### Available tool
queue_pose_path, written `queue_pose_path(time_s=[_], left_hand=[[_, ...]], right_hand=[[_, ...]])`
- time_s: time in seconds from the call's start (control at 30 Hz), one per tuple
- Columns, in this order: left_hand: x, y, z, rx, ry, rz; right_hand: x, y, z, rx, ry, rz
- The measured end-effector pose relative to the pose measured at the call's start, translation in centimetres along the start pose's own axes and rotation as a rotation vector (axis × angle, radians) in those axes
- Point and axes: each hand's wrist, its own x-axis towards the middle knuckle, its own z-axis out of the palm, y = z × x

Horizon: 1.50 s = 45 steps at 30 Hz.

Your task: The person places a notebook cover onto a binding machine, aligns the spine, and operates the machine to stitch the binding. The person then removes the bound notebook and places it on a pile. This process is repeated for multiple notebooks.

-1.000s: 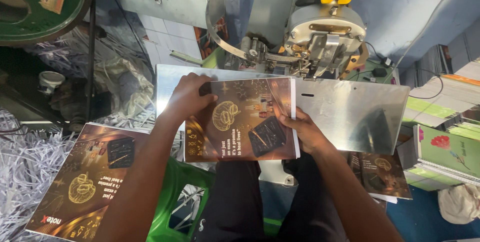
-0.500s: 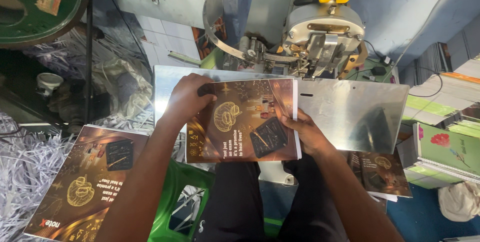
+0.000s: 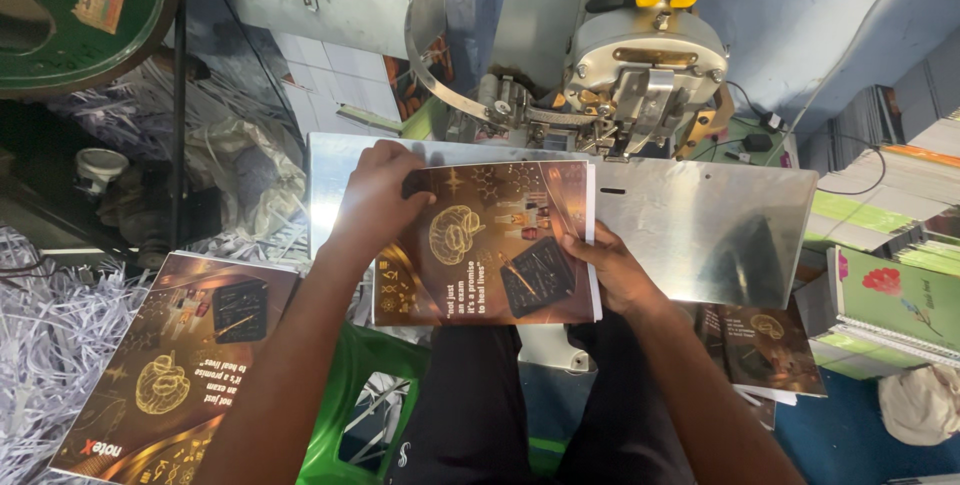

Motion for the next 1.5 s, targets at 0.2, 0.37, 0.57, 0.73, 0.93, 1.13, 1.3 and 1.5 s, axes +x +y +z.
queue_pose_path(time_s=[0.2, 0.37, 0.57, 0.73, 0.93, 1.13, 1.3, 1.5], left_hand=[[-0.5, 0.9, -0.4, -0.01, -0.054, -0.163], [-0.9, -1.5, -0.6, -0.14, -0.014, -0.202], [-2.7, -4.8, 0.3, -0.54, -0.125, -0.559], [-5.2, -6.4, 0.7, -0.571, -0.223, -0.627], [-7.2, -4.7, 0.4, -1.029, -0.232, -0.83], [-7.6, -1.4, -1.0, -1.299, -0.319, -0.895], [-8.2, -0.5, -0.4, -1.07, -0.303, -0.941], [-9.2, -1.9, 0.7, -1.195, -0.207, -0.866]], right_hand=[[0.3, 1.1, -0.9, -0.03, 0.123, -0.004], [-0.3, 0.5, -0.7, -0.009, 0.067, -0.001], [-0.3, 0.2, -0.8, 0.039, 0.118, 0.031], [-0.1, 0.3, -0.8, 0.061, 0.105, -0.026], [-0.6, -1.0, 0.4, 0.052, 0.029, -0.015], [-0.8, -1.8, 1.4, 0.041, -0.013, -0.02], [-0.8, -2.5, 1.8, 0.003, -0.055, 0.002], [-1.0, -2.7, 2.7, -0.029, -0.003, 0.042]])
